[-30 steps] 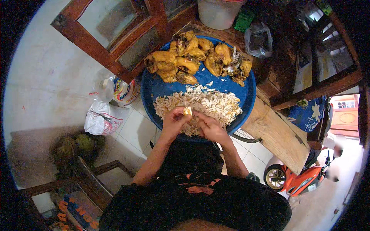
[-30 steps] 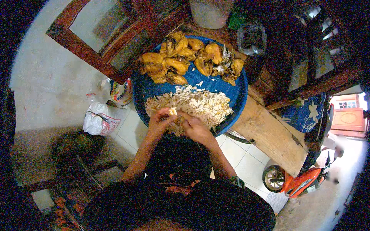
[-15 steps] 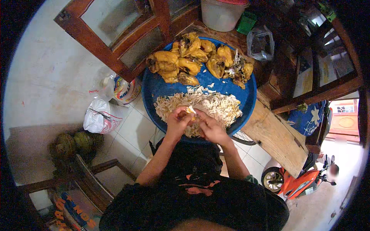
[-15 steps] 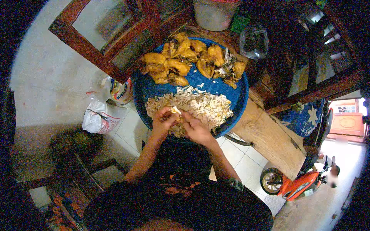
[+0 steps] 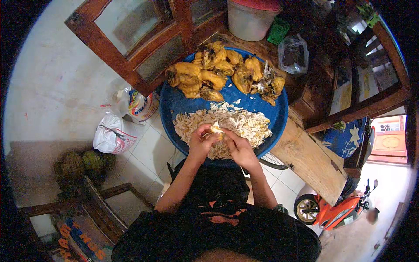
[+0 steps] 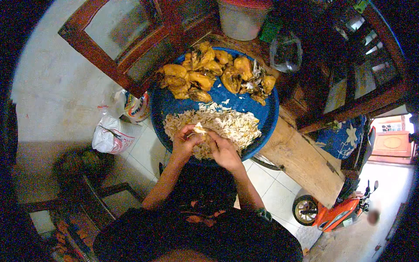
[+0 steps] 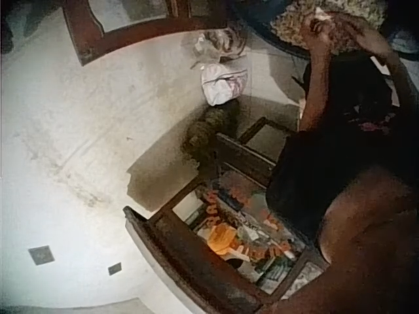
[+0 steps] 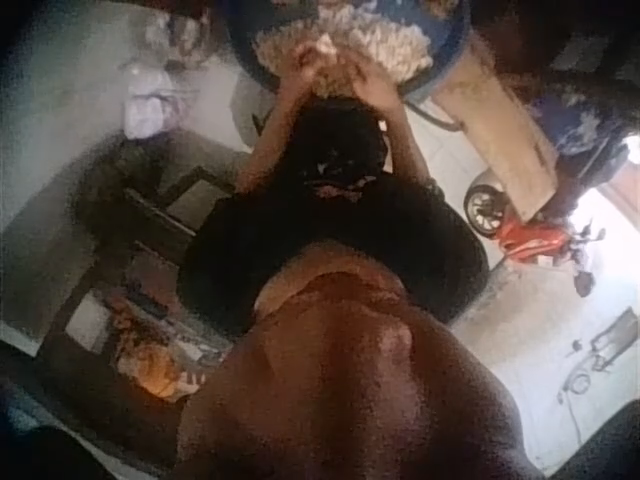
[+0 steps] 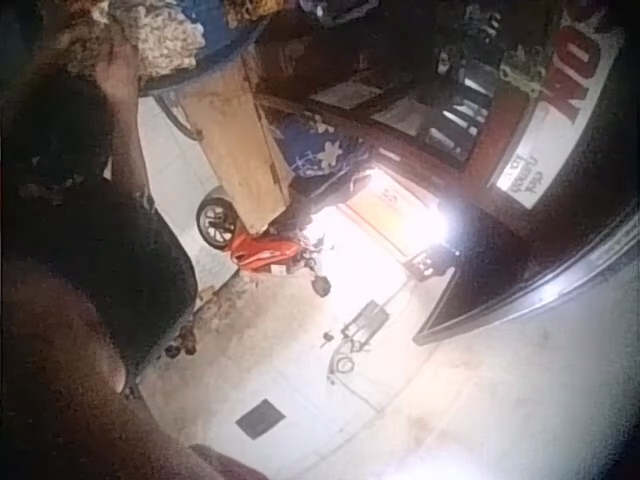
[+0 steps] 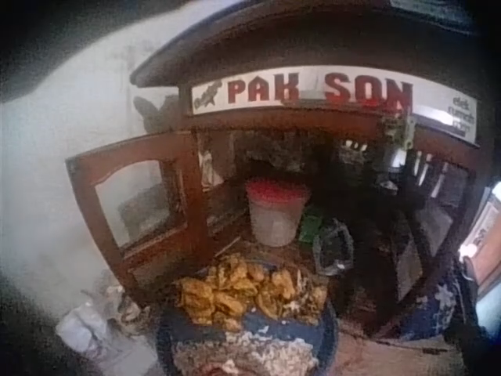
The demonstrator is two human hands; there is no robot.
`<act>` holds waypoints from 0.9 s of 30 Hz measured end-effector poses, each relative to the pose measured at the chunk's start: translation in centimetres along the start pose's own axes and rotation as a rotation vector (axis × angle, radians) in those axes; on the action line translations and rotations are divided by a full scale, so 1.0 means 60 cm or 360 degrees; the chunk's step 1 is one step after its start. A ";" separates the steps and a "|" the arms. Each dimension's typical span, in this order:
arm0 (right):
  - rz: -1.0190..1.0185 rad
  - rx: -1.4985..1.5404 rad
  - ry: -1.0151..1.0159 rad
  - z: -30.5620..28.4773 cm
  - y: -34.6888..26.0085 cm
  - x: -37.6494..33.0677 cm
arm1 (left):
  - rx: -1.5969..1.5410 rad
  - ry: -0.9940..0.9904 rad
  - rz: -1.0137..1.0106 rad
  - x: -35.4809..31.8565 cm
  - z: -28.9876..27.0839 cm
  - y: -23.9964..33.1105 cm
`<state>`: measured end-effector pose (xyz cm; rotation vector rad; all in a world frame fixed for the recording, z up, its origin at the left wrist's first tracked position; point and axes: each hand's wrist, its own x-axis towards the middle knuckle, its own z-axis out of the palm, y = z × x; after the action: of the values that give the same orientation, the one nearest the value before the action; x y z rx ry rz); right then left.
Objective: Shredding cooked chicken by hand into a tray for food preparation.
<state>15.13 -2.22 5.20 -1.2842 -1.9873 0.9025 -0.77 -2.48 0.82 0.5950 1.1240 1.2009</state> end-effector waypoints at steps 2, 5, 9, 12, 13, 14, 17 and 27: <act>0.0187 -0.0032 -0.0022 -0.002 -0.012 0.002 | 0.0011 0.0024 0.0126 0.003 -0.008 -0.005; 0.0321 0.0034 0.0040 -0.008 0.012 0.003 | 0.0056 0.0044 0.0193 0.003 -0.008 -0.003; -0.0128 -0.0308 0.0026 -0.001 0.007 -0.008 | 0.0162 -0.0064 0.0377 0.008 0.002 -0.019; 0.0439 -0.0069 -0.0318 -0.021 -0.011 0.009 | 0.0302 0.0030 0.0327 0.006 0.005 -0.007; 0.0435 -0.0068 -0.0323 -0.025 -0.016 0.014 | 0.0301 0.0036 0.0329 0.005 0.004 -0.007; 0.0595 0.0021 -0.0168 -0.029 -0.021 0.018 | 0.0267 0.0049 0.0321 0.002 0.002 -0.007; 0.0498 0.0137 -0.0024 -0.039 0.003 0.013 | 0.0253 0.0101 0.0284 0.000 0.004 -0.006; 0.0624 0.0237 -0.0253 -0.044 -0.004 0.015 | 0.0165 -0.0015 0.0416 0.001 0.010 -0.014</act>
<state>16.75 -0.85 7.05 -1.5859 -1.7703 1.3488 0.13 -2.57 0.28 0.8463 1.1301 1.3664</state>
